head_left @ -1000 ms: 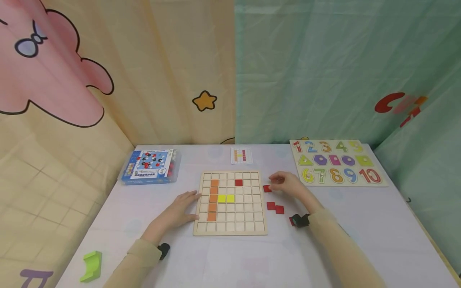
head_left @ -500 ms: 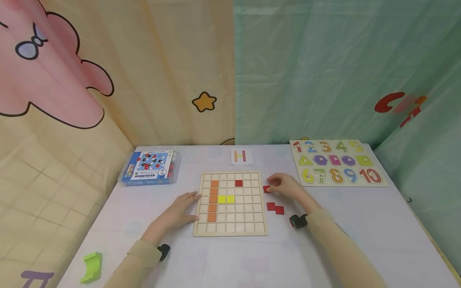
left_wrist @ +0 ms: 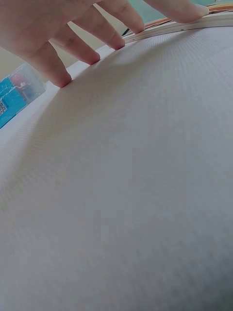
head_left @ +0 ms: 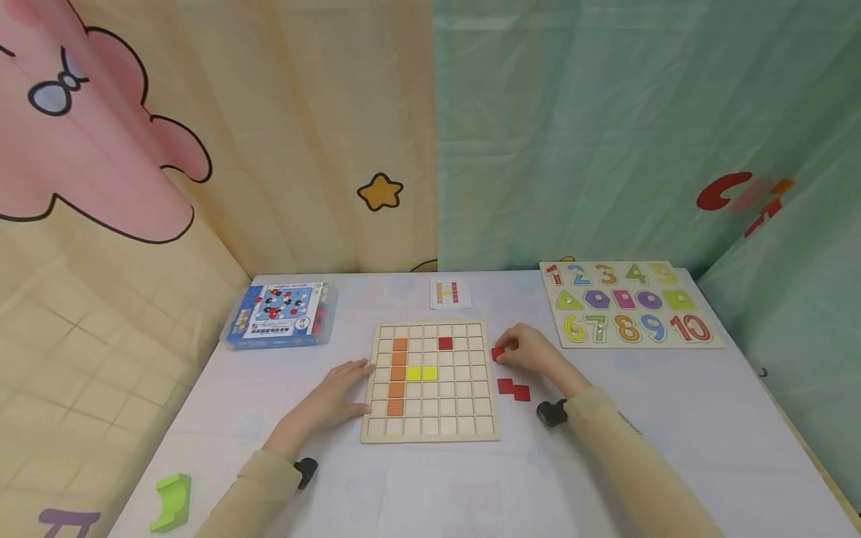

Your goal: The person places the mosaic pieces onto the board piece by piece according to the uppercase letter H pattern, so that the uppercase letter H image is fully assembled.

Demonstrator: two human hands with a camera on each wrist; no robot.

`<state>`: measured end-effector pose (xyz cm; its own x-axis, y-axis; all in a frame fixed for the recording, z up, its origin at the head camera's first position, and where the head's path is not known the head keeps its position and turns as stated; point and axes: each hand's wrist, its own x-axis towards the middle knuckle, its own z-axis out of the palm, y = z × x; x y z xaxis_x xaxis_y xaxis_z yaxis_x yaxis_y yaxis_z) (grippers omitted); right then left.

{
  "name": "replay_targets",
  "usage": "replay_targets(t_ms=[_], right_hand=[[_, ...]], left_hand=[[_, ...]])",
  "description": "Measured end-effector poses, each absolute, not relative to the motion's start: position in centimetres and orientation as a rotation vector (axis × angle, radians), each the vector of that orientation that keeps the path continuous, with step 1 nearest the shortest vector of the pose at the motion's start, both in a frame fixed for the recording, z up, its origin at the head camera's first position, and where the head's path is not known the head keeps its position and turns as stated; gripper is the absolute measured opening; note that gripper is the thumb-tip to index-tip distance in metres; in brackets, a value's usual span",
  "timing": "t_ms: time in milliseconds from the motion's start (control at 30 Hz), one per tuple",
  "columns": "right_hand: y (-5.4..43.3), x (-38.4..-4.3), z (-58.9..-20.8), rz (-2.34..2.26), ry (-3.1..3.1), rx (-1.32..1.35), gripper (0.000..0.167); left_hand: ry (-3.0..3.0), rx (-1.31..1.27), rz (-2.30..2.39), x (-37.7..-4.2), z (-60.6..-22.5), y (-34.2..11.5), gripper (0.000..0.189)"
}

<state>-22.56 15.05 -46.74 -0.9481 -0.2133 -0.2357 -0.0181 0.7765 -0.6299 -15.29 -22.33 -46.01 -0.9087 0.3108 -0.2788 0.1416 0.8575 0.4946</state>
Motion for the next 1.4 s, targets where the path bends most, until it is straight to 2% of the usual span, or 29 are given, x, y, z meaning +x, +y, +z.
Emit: replay_targets(t_ms=[300, 667, 1067, 1400], right_hand=[[15.4, -22.3, -46.8, -0.993, 2.618, -0.059, 0.018], [15.7, -22.5, -46.6, -1.163, 2.564, -0.051, 0.017], [10.5, -22.6, -45.1, -1.256, 2.545, -0.117, 0.016], [6.9, -22.9, -45.7, -1.234, 2.516, -0.167, 0.010]], left_hand=[[2.683, 0.327, 0.681, -15.3, -46.2, -22.3, 0.075], [2.686, 0.349, 0.679, -15.3, -46.1, -22.4, 0.075], [2.688, 0.361, 0.671, -15.4, -46.4, -22.5, 0.075], [2.683, 0.372, 0.681, -15.4, -46.2, -22.5, 0.074]])
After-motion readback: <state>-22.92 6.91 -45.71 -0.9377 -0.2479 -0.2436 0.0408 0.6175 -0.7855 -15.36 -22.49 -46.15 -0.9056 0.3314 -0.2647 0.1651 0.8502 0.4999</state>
